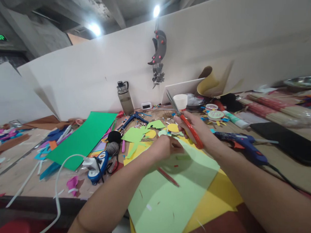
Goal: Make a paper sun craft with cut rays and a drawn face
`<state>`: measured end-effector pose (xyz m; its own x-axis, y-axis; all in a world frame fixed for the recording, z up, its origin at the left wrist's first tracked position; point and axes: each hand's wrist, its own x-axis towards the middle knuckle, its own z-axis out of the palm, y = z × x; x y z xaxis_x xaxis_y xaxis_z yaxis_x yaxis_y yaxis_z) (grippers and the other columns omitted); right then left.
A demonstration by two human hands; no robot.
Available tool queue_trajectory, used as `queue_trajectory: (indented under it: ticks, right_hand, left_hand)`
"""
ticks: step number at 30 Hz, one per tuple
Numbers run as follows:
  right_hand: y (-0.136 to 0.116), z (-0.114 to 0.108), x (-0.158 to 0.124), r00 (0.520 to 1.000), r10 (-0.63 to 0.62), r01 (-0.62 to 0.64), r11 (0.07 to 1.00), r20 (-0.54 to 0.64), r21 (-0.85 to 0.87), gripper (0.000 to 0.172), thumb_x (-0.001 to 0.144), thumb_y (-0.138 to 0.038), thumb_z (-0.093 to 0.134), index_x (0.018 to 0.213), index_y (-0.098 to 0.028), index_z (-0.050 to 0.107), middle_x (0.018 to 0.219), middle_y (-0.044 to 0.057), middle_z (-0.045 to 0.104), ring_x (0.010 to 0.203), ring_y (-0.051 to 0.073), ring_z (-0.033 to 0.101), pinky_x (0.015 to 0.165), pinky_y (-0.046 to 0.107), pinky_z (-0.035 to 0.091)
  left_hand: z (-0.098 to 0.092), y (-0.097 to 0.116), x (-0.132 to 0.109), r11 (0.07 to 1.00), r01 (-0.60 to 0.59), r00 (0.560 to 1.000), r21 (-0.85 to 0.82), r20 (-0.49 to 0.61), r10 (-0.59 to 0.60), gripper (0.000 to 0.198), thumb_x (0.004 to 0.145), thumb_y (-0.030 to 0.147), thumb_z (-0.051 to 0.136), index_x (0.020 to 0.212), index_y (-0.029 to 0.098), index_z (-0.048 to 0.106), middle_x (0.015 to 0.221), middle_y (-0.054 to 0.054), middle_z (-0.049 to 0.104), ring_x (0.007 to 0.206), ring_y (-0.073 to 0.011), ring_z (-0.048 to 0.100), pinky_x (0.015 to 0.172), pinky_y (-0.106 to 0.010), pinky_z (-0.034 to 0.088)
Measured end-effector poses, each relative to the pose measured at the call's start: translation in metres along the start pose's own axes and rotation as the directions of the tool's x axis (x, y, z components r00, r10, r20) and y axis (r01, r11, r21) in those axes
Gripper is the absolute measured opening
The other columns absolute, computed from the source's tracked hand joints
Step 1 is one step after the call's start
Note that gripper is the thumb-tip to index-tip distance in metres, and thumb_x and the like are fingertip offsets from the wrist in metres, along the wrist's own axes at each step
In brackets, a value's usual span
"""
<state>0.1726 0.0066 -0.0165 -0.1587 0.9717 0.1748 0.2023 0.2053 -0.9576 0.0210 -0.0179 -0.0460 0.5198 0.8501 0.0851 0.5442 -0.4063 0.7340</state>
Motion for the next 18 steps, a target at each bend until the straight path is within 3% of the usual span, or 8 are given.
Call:
queue_trajectory:
  ticks: [3,6,10,13,18]
  right_hand:
    - [0.000,-0.001,0.000,1.000,-0.027,0.027,0.999,0.004,-0.032,0.040,0.076,-0.054,0.060,0.097,-0.021,0.053,0.056,-0.004,0.053,0.039,0.009,0.046,0.036,0.021,0.037]
    - [0.001,-0.001,0.000,0.998,-0.062,0.061,0.997,-0.018,-0.052,0.038,0.077,-0.054,0.058,0.094,-0.021,0.053,0.058,-0.004,0.054,0.041,0.009,0.047,0.039,0.021,0.038]
    - [0.001,-0.003,0.000,0.996,-0.081,0.077,0.988,-0.024,-0.134,0.036,0.078,-0.053,0.056,0.092,-0.020,0.055,0.058,-0.002,0.054,0.044,0.011,0.049,0.043,0.023,0.039]
    - [0.003,-0.005,0.001,0.996,-0.087,0.082,0.972,-0.011,-0.221,0.036,0.079,-0.052,0.055,0.097,-0.021,0.057,0.059,-0.001,0.056,0.044,0.012,0.048,0.044,0.025,0.038]
    - [0.006,-0.004,0.003,0.997,-0.075,0.069,0.940,-0.005,-0.333,0.035,0.079,-0.052,0.055,0.095,-0.022,0.059,0.061,0.002,0.060,0.048,0.016,0.051,0.044,0.026,0.036]
  left_hand:
    - [-0.010,-0.003,0.004,1.000,-0.007,0.996,0.011,-0.085,0.008,0.010,0.073,0.025,0.066,0.074,0.022,0.075,0.071,-0.005,0.072,0.059,-0.0159,0.058,0.059,-0.025,0.043]
    - [-0.036,-0.013,0.007,0.994,0.043,0.975,0.098,-0.220,-0.020,0.014,0.076,0.026,0.062,0.074,0.022,0.075,0.074,-0.004,0.072,0.064,-0.0168,0.060,0.062,-0.026,0.042]
    - [-0.086,-0.041,0.001,0.920,0.278,0.892,0.277,-0.429,-0.141,0.014,0.076,0.024,0.062,0.075,0.019,0.074,0.080,-0.007,0.072,0.071,-0.0182,0.061,0.067,-0.027,0.042]
    - [-0.113,-0.065,-0.009,0.727,0.535,0.825,0.431,-0.452,-0.340,0.018,0.078,0.030,0.061,0.081,0.017,0.074,0.087,-0.011,0.072,0.080,-0.0207,0.062,0.073,-0.027,0.042]
    - [-0.120,-0.085,-0.015,0.654,0.612,0.782,0.445,-0.468,-0.412,0.014,0.072,0.025,0.067,0.080,0.015,0.073,0.090,-0.016,0.071,0.093,-0.0253,0.062,0.079,-0.028,0.041]
